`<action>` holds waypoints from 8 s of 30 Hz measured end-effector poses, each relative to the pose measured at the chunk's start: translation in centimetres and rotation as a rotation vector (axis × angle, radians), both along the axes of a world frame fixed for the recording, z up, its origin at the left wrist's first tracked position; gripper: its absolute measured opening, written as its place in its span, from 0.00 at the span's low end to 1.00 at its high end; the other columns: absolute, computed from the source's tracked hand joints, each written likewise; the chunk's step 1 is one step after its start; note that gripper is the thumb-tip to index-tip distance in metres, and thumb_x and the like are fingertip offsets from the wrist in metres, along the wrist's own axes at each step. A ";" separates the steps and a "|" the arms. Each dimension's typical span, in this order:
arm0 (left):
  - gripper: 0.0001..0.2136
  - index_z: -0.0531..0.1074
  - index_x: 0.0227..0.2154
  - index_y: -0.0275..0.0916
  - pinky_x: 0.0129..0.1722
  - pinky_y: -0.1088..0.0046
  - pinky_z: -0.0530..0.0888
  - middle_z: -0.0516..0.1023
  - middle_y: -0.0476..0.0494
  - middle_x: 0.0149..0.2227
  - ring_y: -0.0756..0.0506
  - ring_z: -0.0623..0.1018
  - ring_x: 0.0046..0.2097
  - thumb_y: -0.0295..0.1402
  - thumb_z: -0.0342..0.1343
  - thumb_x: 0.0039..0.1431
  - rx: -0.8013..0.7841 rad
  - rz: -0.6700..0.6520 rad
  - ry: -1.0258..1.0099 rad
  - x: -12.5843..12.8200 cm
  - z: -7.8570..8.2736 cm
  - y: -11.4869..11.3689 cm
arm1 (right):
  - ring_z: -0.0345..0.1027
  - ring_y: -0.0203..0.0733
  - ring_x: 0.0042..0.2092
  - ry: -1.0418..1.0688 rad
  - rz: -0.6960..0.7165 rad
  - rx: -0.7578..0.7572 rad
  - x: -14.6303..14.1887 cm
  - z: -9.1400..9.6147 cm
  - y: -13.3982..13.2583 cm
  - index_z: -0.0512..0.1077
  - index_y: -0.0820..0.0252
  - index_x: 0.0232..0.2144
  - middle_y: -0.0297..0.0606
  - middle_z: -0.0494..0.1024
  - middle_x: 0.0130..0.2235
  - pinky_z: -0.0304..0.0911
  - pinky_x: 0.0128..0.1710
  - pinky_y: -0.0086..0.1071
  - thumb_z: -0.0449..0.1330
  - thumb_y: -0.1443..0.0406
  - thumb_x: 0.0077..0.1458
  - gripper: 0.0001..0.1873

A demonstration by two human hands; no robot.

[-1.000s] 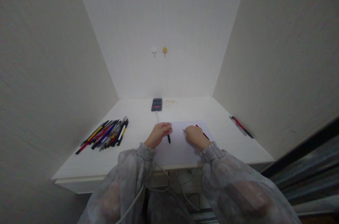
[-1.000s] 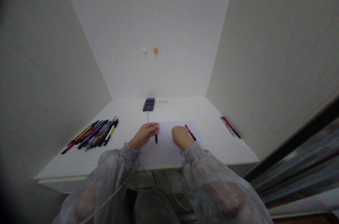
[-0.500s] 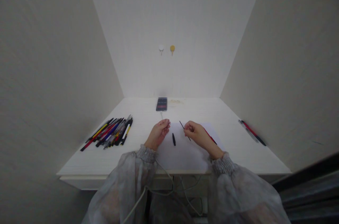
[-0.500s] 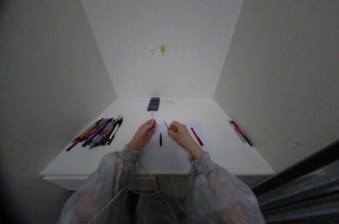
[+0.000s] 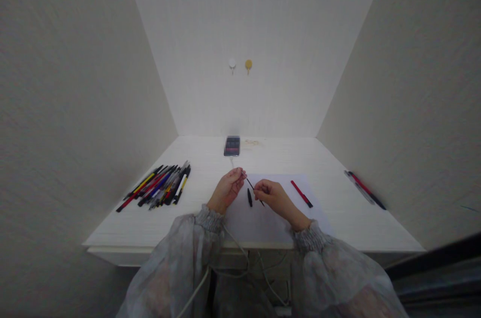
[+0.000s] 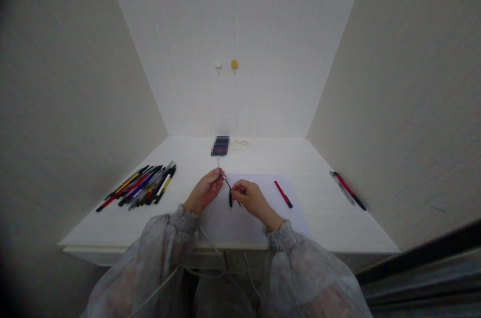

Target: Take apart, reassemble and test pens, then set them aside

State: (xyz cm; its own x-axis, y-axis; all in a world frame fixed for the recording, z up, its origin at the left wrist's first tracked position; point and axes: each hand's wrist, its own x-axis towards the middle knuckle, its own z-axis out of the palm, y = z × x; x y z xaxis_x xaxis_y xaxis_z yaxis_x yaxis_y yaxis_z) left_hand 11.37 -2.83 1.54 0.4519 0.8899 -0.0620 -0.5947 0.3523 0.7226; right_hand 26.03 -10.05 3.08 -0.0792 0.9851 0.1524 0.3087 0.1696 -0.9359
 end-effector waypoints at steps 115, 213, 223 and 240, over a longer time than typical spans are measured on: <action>0.10 0.67 0.28 0.34 0.24 0.83 0.69 0.75 0.44 0.30 0.53 0.75 0.28 0.37 0.55 0.49 0.085 0.086 0.185 0.1 0.6 -0.5 | 0.56 0.29 0.20 0.237 0.109 -0.119 0.9 -1.6 0.6 0.68 0.63 0.23 0.32 0.70 0.22 0.51 0.21 0.26 0.58 0.62 0.43 0.08; 0.08 0.60 0.32 0.37 0.34 0.74 0.72 0.76 0.41 0.32 0.48 0.77 0.34 0.34 0.52 0.52 0.134 -0.069 0.124 0.9 0.3 -0.9 | 0.66 0.36 0.25 -0.227 -0.319 0.400 0.9 -1.7 0.2 0.66 0.59 0.33 0.36 0.72 0.25 0.60 0.22 0.28 0.52 0.61 0.50 0.09; 0.06 0.60 0.31 0.37 0.36 0.77 0.72 0.75 0.44 0.30 0.51 0.77 0.33 0.31 0.52 0.53 0.100 -0.018 0.104 0.8 0.0 -0.6 | 0.67 0.37 0.28 -0.271 -0.338 0.408 0.6 -1.2 0.0 0.67 0.61 0.36 0.38 0.73 0.27 0.61 0.26 0.28 0.52 0.60 0.51 0.12; 0.06 0.61 0.30 0.37 0.39 0.74 0.72 0.75 0.44 0.30 0.51 0.76 0.34 0.32 0.53 0.52 0.070 0.011 0.081 0.6 0.0 -0.6 | 0.67 0.49 0.35 -1.354 -0.484 -0.097 8.8 -1.4 -3.0 0.71 0.70 0.28 0.51 0.73 0.30 0.56 0.32 0.35 0.49 0.67 0.51 0.13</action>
